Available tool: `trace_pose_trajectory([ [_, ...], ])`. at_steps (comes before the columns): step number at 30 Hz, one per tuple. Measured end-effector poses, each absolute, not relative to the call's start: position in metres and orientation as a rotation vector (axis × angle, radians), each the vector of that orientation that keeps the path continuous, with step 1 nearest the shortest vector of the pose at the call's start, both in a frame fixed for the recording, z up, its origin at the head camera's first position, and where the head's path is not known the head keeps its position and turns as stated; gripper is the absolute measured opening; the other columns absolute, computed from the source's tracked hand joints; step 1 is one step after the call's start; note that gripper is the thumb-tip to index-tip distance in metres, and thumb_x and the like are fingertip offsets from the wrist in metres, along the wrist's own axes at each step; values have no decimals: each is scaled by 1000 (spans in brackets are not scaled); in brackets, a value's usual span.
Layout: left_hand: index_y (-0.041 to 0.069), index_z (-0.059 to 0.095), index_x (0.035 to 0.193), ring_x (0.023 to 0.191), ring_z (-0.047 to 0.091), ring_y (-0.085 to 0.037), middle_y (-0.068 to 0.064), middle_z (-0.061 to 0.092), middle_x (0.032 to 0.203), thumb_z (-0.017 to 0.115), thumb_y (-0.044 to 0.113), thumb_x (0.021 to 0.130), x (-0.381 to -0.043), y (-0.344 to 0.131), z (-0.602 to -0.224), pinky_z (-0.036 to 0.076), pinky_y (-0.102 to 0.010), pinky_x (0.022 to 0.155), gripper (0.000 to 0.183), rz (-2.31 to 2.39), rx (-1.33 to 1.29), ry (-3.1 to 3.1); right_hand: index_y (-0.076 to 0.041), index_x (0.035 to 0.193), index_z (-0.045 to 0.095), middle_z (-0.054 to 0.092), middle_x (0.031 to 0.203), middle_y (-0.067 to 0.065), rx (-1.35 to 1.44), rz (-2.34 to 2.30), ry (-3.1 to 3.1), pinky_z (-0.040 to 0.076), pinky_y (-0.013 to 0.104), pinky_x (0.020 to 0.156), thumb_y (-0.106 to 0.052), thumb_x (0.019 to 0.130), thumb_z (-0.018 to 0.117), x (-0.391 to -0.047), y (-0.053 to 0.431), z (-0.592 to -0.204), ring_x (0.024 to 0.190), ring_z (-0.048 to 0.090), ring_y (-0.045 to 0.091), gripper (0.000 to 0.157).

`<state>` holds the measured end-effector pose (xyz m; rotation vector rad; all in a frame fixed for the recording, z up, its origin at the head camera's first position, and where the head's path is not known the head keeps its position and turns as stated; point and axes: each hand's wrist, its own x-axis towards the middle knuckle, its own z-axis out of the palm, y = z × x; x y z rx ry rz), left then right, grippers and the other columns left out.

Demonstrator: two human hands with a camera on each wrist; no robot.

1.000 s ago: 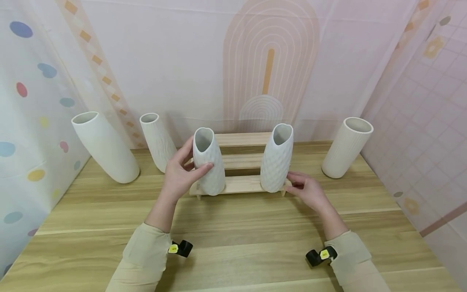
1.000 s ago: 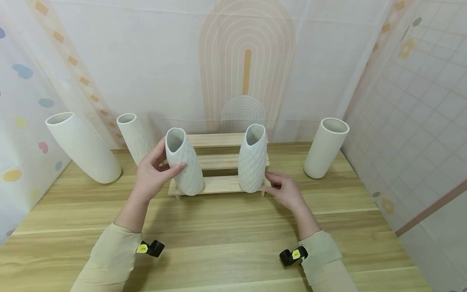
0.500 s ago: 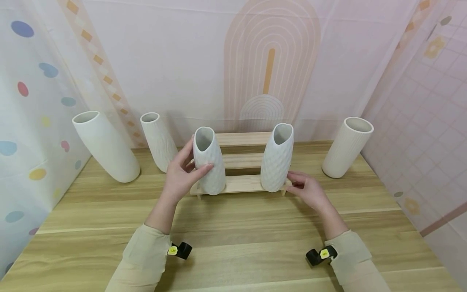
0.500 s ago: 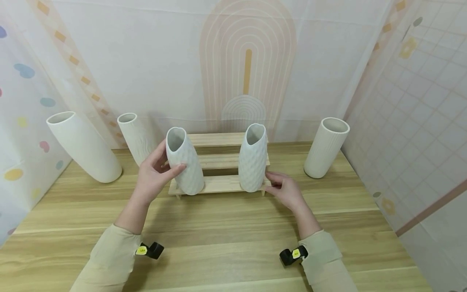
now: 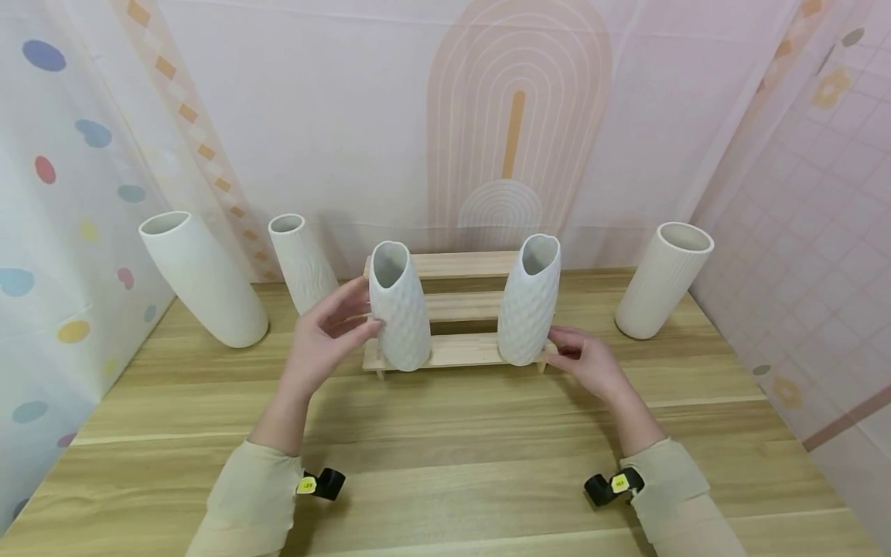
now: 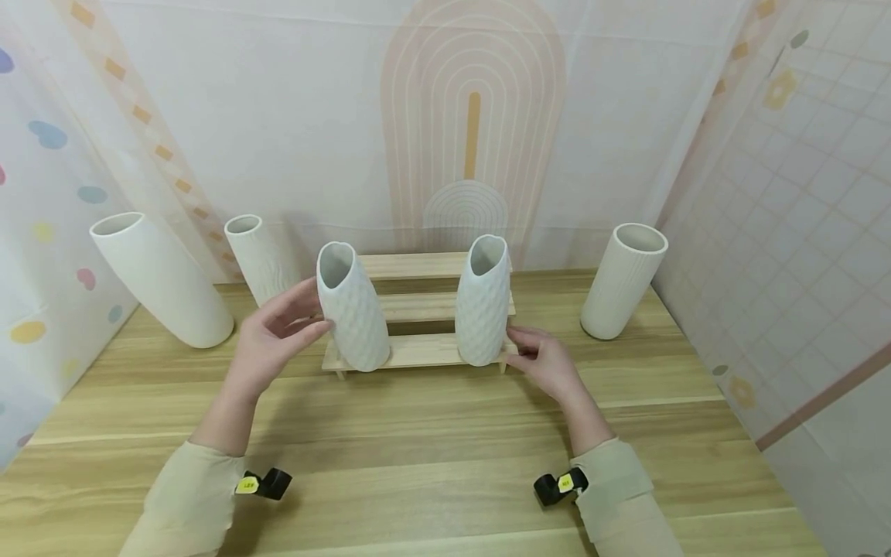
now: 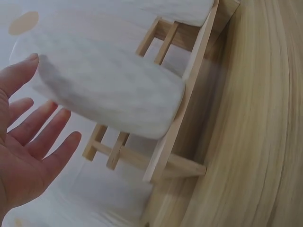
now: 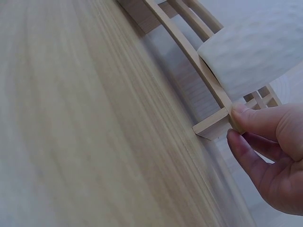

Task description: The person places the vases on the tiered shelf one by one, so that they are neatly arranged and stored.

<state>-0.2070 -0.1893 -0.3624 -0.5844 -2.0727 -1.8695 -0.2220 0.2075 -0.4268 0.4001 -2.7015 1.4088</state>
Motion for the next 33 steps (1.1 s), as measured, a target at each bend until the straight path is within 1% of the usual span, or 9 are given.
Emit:
trace_pose_trajectory([
  [4, -3, 53, 139, 101, 68, -19, -16, 69, 115, 71, -15, 82, -204, -203, -367, 54, -29, 90, 61, -1850, -552, -2041, 4, 129, 63, 57, 135, 22, 402, 1410, -2698, 52, 46, 90, -3, 88, 74, -222, 207, -427, 106, 63, 34, 43],
  [6, -1, 54, 139, 99, 69, -18, -18, 69, 115, 70, -15, 83, -203, -209, -368, 54, -27, 89, 60, -1835, -537, -2036, 4, 128, 63, 57, 135, 22, 403, 1411, -2697, 52, 46, 90, -3, 88, 74, -222, 207, -427, 106, 63, 34, 43],
  [9, 0, 56, 137, 97, 69, -15, -15, 71, 112, 70, -15, 83, -201, -218, -370, 54, -25, 86, 58, -1808, -503, -2033, 4, 128, 63, 57, 134, 23, 405, 1408, -2698, 52, 46, 90, -3, 88, 74, -222, 206, -426, 106, 63, 34, 43],
  [12, 1, 59, 135, 94, 69, -11, -7, 73, 108, 70, -13, 84, -201, -228, -370, 54, -21, 84, 54, -1756, -452, -2045, 4, 128, 62, 57, 134, 23, 402, 1410, -2701, 53, 45, 89, -2, 88, 73, -221, 207, -427, 105, 63, 34, 42],
  [16, 0, 58, 134, 91, 69, -5, 3, 73, 105, 71, -7, 87, -203, -240, -364, 53, -17, 82, 49, -1667, -370, -2079, 5, 128, 62, 57, 134, 23, 394, 1410, -2703, 52, 44, 89, -2, 88, 73, -221, 207, -427, 105, 63, 34, 42],
  [19, -1, 58, 135, 91, 68, -2, 7, 73, 104, 72, -2, 88, -207, -249, -357, 51, -14, 82, 49, -1614, -317, -2109, 5, 128, 62, 57, 134, 23, 388, 1411, -2702, 52, 43, 89, -3, 88, 73, -221, 208, -428, 106, 63, 34, 42],
  [28, 7, 61, 134, 92, 66, -2, 9, 73, 100, 77, 3, 85, -228, -269, -335, 49, -11, 81, 51, -1691, -93, -2018, 5, 129, 62, 57, 135, 23, 391, 1407, -2701, 52, 46, 90, -2, 88, 73, -221, 209, -428, 107, 62, 35, 42],
  [33, 8, 58, 137, 99, 63, -6, 9, 71, 106, 79, 7, 85, -240, -274, -326, 49, -12, 82, 57, -1669, -40, -2050, 5, 128, 62, 57, 134, 23, 398, 1409, -2702, 53, 44, 89, -3, 89, 73, -220, 209, -428, 105, 63, 35, 41],
])
